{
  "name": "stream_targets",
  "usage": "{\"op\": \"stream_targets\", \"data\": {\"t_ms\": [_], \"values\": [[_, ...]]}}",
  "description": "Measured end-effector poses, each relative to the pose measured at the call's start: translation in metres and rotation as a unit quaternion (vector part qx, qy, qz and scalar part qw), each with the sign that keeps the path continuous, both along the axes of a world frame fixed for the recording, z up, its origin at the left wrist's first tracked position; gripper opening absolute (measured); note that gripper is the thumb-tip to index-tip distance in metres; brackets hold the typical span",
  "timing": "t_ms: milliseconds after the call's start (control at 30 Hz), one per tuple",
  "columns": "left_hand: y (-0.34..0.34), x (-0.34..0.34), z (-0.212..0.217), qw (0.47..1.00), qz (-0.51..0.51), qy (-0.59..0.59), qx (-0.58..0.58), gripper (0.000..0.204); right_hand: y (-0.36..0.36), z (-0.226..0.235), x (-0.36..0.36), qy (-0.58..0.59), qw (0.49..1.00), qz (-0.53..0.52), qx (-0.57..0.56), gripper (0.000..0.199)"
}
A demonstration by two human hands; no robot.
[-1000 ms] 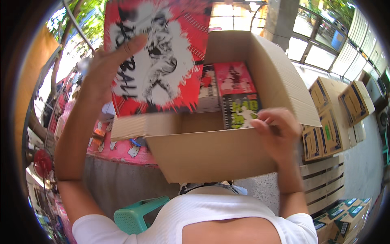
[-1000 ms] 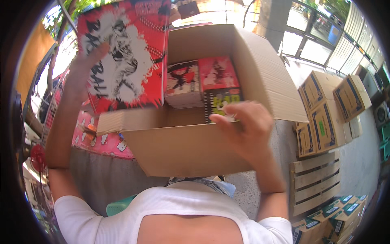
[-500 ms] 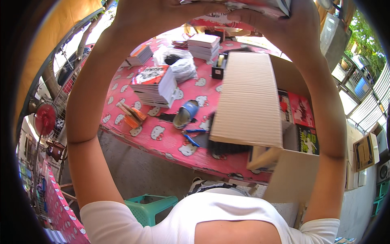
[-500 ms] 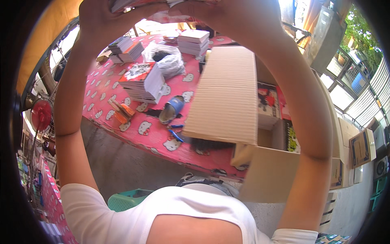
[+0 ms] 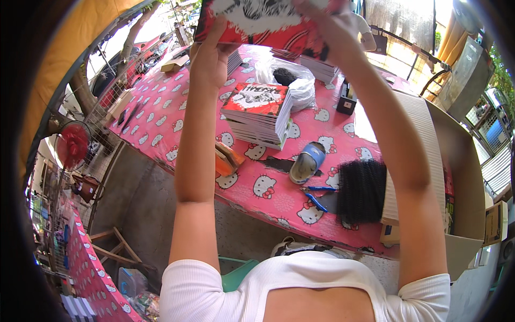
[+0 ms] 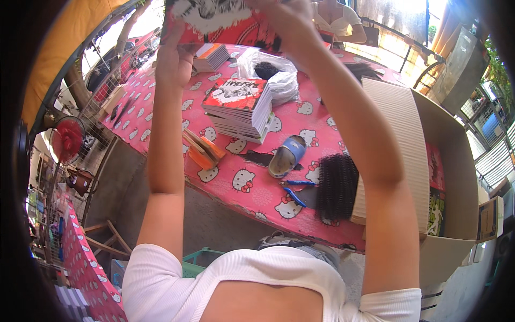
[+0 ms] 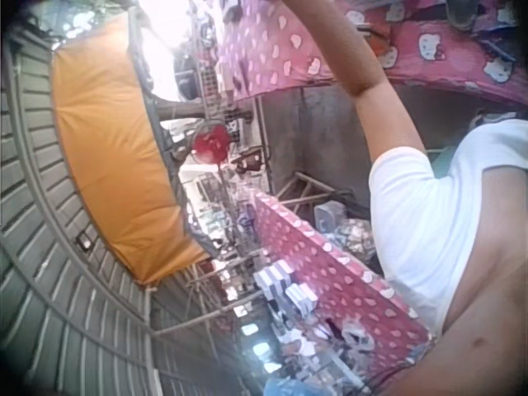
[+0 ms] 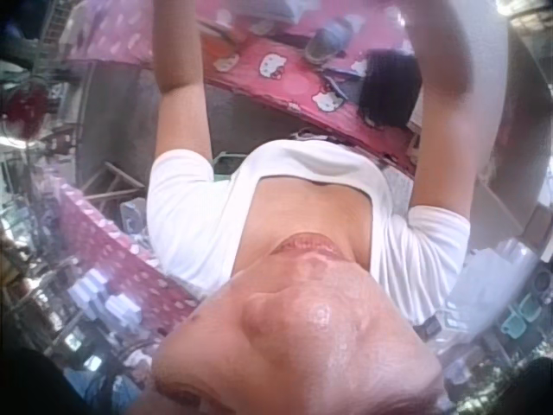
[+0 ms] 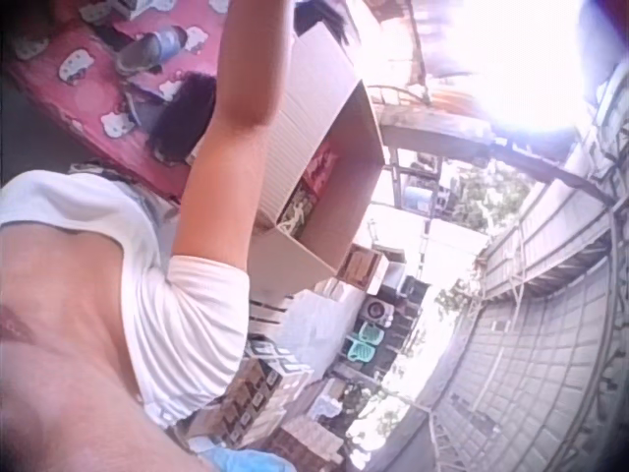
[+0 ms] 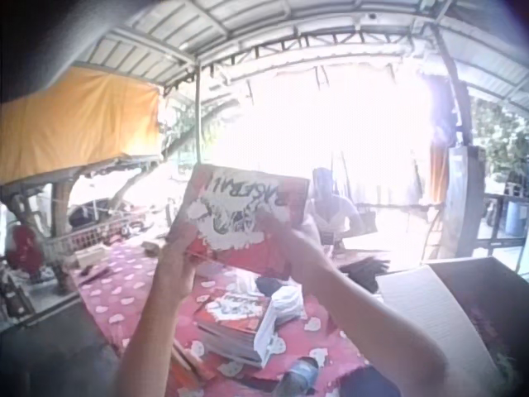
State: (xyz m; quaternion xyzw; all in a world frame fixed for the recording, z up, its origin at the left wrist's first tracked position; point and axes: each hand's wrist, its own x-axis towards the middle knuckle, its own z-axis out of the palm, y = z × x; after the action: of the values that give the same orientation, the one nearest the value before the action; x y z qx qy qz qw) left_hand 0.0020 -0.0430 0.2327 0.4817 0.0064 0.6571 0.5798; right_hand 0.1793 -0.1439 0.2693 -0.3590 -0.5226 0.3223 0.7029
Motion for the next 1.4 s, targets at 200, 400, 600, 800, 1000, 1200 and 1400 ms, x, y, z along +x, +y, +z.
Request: {"op": "stream_targets", "data": {"t_ms": [200, 400, 600, 800, 1000, 1200, 1400], "values": [[0.12, -0.039, -0.103, 0.928, 0.055, 0.199, -0.309, 0.033, 0.113, -0.114, -0.017, 0.134, 0.961, -0.031, -0.241, 0.032], [0.135, -0.024, -0.165, 0.87, 0.082, 0.262, -0.409, 0.036, 0.164, -0.195, 0.013, 0.09, 0.916, -0.099, -0.378, 0.067], [0.159, -0.028, -0.18, 0.799, 0.131, 0.444, -0.384, 0.044, 0.136, -0.112, 0.063, -0.567, 0.749, -0.159, -0.304, 0.08], [0.157, -0.036, -0.139, 0.584, 0.413, 0.692, -0.095, 0.103, -0.07, -0.007, 0.079, -0.672, 0.701, -0.183, -0.152, 0.056], [0.113, -0.008, -0.051, 0.74, 0.404, 0.532, 0.082, 0.111, -0.344, -0.068, 0.148, -0.605, 0.614, -0.481, -0.162, 0.036], [-0.036, 0.133, -0.002, 0.891, -0.011, 0.447, 0.078, 0.062, -0.55, -0.196, 0.208, -0.46, 0.513, -0.711, -0.139, 0.024], [-0.237, 0.296, 0.012, 0.798, -0.385, 0.415, 0.207, 0.056, -0.576, -0.188, 0.253, -0.537, 0.493, -0.676, -0.109, 0.03]]}}
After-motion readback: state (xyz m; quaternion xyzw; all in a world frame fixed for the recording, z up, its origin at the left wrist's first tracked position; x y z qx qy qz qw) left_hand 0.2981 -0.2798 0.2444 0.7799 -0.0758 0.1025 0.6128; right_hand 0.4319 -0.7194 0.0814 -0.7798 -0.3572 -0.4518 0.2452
